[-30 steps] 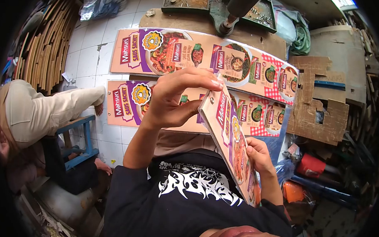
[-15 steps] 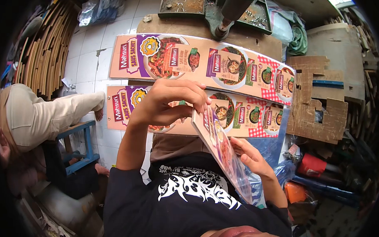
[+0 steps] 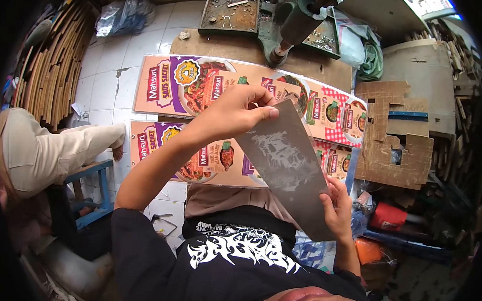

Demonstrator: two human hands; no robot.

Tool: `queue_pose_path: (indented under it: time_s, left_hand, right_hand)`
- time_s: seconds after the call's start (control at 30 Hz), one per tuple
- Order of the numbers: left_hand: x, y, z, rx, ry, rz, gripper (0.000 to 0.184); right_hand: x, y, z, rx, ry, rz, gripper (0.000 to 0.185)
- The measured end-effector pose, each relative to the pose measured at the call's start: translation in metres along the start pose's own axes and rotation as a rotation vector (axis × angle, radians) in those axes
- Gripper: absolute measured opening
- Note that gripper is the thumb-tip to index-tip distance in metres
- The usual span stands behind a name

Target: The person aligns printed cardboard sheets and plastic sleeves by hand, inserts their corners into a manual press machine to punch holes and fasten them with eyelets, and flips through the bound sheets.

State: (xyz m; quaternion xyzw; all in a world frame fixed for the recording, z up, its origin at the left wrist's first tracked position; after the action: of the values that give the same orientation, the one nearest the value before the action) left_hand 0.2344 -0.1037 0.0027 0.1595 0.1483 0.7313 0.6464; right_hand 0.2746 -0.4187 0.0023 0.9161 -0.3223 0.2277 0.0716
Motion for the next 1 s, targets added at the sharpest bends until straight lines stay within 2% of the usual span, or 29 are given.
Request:
queue_pose_path:
  time_s: [0.03,0.13,0.2,0.23,0.4,0.5,0.73,1.0]
  left_hand:
    - [0.002,-0.009,-0.001,0.01,0.035,0.013,0.018]
    - [0.01,-0.026,-0.003,0.092,0.147,-0.011,0.025]
    - [0.011,-0.034,-0.007,0.222,0.351,-0.117,0.027]
    - [0.012,-0.041,-0.013,0.237,0.372,-0.196,0.029]
    - [0.024,-0.053,-0.01,0.232,0.426,-0.24,0.03]
    - [0.033,-0.06,-0.005,0.231,0.398,-0.181,0.032]
    - [0.053,-0.079,0.011,0.089,0.25,-0.057,0.034]
    - [0.069,-0.071,0.034,0.0,-0.09,0.289,0.031]
  right_hand:
    - [0.001,-0.007,-0.007,0.058,-0.007,0.072,0.042]
    - [0.009,-0.02,-0.003,0.036,-0.036,0.088,0.042]
    - [0.011,-0.033,-0.005,0.056,-0.03,0.103,0.041]
    - [0.012,-0.038,-0.005,0.06,-0.003,0.106,0.04]
    - [0.017,-0.058,0.003,0.064,-0.002,0.102,0.04]
    - [0.015,-0.072,0.003,0.039,-0.041,0.099,0.041]
    - [0.015,-0.098,0.004,0.002,-0.072,0.105,0.041]
    - [0.017,-0.107,0.01,0.005,-0.051,0.1,0.041]
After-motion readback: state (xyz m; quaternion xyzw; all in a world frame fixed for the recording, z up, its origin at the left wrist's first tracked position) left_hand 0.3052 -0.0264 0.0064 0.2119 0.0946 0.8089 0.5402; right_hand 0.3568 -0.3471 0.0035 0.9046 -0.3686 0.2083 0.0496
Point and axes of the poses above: each hand's wrist, its own y-axis away from the middle knuckle, its own x-axis out of the back of the hand, z = x × y, the point moved 8 cm from there along -y, towards the middle knuckle, and after that the axes turned 14 degrees about x, right-handed, at the moved point
